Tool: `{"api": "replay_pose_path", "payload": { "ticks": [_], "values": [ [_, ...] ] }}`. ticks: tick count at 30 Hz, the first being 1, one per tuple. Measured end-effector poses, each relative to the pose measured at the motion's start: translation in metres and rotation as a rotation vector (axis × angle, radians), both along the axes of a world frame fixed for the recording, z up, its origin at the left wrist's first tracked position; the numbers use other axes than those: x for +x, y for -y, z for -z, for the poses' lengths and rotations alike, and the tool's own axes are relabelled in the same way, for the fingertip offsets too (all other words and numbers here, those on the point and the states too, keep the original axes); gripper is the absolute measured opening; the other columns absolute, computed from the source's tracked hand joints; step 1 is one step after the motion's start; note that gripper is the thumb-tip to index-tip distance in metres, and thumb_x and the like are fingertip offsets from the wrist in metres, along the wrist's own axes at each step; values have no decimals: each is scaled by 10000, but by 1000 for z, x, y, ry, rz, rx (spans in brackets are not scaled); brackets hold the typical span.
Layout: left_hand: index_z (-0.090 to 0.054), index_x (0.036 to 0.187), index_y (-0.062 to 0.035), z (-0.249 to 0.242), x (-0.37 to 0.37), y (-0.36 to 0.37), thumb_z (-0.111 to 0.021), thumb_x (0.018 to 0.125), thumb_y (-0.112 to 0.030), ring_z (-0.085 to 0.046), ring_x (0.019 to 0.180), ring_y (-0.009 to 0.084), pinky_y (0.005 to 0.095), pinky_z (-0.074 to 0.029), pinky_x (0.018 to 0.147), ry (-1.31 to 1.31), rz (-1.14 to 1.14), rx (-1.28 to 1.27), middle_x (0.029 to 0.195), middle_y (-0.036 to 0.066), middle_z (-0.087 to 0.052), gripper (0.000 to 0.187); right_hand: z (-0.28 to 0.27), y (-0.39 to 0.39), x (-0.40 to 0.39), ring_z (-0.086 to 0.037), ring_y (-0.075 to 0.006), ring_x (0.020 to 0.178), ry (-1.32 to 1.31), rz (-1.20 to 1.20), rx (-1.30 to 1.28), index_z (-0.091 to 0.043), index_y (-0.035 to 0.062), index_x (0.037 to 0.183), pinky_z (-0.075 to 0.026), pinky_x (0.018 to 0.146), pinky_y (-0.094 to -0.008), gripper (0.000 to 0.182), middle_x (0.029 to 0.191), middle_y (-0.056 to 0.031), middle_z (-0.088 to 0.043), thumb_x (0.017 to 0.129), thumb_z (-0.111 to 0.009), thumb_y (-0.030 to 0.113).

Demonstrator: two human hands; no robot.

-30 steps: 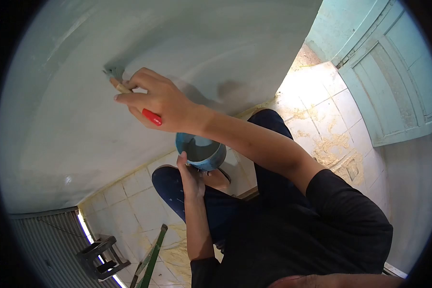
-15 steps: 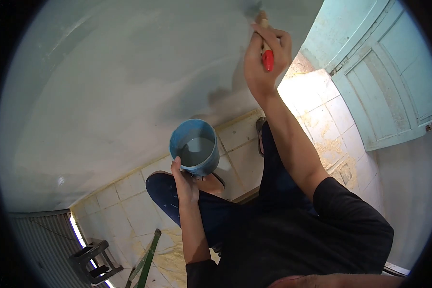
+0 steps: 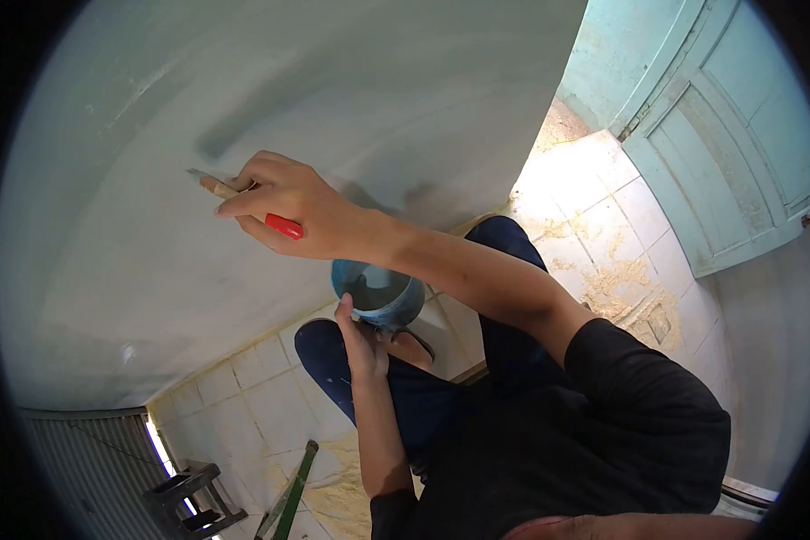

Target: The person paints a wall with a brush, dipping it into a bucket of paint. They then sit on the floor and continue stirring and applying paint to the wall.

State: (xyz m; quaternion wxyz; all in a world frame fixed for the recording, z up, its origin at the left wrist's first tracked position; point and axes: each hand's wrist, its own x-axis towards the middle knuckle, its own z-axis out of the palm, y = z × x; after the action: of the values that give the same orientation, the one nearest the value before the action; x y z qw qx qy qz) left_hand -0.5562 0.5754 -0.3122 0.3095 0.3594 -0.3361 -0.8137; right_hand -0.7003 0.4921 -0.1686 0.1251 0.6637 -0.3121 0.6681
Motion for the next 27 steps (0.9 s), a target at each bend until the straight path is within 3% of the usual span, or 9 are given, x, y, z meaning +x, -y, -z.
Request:
{"api": "replay_pose_path", "payload": {
  "ticks": [6,13,15,16,18,21,23,27],
  "values": [
    [-431,1532,-71,13,2,5,-591,944,-657,-395,1457,313,447,-288,1205,1,-9,-20,1555,124,-468,846,-5,-2,-76,-670,-209,787,219,272,-78,-791,86,1029,-551,719,-313,269,853,-87,-670,845,-704,-88],
    [-429,1531,-78,13,6,6,-598,931,-680,-381,1464,313,449,-286,1203,30,-21,-12,1566,127,-451,867,0,-47,-153,-678,-161,752,286,450,-168,-789,52,1013,-543,690,-276,243,860,-105,-690,857,-686,-103],
    [-427,1531,-78,15,9,7,-601,931,-677,-376,1467,313,458,-282,1205,22,-24,-8,1570,127,-446,866,-5,-60,-163,-664,-261,762,306,771,-150,-783,87,997,-525,683,-341,230,858,-109,-670,837,-708,-61],
    [-425,1531,-78,16,10,7,-605,931,-673,-372,1471,313,467,-277,1207,20,-22,-7,1574,128,-440,865,-7,-65,-160,-664,-261,762,298,763,-153,-783,87,997,-525,683,-341,230,858,-109,-670,837,-708,-61],
    [-423,1533,-76,18,10,6,-609,928,-673,-372,1470,315,473,-275,1207,13,-52,-16,1575,129,-439,870,-8,-74,-149,-646,-277,776,277,1020,-161,-780,100,989,-518,683,-360,225,876,-114,-654,829,-702,-38],
    [-415,1538,-75,18,10,5,-619,922,-672,-371,1471,320,488,-272,1208,6,-67,-24,1575,130,-439,883,-8,-52,-128,-662,-264,769,104,976,-213,-796,97,971,-517,666,-368,230,852,-108,-646,812,-712,-46],
    [-410,1541,-75,19,12,7,-625,918,-672,-370,1472,323,496,-271,1208,4,-58,-21,1574,130,-440,889,-6,-26,-103,-635,-309,778,24,981,-120,-784,110,945,-523,694,-411,228,862,-111,-626,773,-718,-25],
    [-409,1542,-75,20,10,9,-638,909,-668,-360,1481,327,506,-264,1210,-15,-58,16,1577,127,-439,897,-8,10,-45,-621,-316,810,-25,850,-101,-747,89,911,-521,704,-425,216,888,-126,-619,732,-728,-30]
  ]
}}
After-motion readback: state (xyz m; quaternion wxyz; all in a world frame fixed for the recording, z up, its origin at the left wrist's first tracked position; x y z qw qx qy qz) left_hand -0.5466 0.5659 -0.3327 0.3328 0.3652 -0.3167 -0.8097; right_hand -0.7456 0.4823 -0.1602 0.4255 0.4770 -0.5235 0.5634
